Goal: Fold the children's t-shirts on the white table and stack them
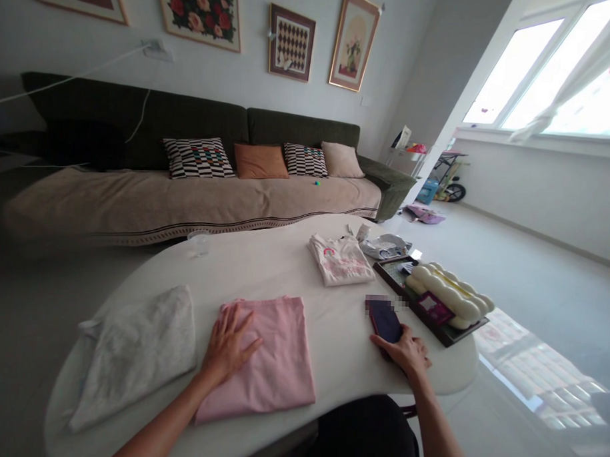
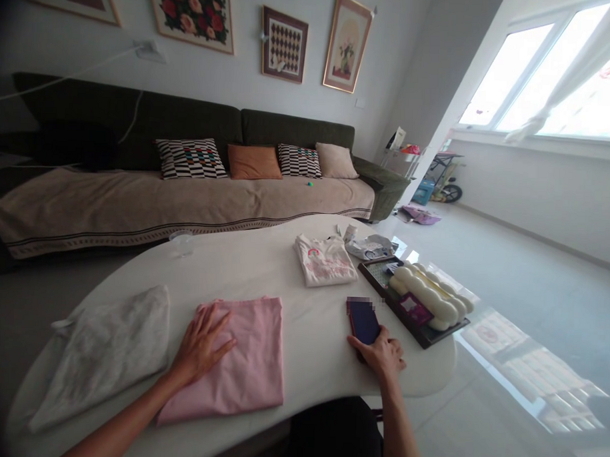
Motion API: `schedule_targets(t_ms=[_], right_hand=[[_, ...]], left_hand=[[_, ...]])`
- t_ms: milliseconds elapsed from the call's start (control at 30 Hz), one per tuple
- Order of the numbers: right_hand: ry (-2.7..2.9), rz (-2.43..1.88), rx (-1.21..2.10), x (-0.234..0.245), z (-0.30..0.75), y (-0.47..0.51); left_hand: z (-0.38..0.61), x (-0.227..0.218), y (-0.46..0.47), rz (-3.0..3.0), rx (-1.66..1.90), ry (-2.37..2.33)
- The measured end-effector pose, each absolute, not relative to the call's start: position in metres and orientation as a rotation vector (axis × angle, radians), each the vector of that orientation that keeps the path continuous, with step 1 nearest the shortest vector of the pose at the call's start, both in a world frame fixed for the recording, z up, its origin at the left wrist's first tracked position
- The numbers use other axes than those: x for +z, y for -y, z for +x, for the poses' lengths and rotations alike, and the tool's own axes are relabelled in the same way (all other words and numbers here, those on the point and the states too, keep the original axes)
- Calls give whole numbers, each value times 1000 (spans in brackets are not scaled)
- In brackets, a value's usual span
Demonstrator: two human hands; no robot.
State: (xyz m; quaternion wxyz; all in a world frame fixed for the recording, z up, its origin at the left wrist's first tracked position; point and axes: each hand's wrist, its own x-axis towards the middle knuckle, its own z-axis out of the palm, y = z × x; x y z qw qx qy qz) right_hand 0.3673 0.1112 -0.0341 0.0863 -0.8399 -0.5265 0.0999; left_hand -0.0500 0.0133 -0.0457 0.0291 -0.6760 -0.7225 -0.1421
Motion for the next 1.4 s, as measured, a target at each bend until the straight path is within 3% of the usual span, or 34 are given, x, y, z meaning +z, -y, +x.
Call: schedule_targets(t_ms=[1400], right_hand=[[1625,-2480,228,-27,363,-101]], left_hand=[[-48,-46,-14,-2094,-362,2281]])
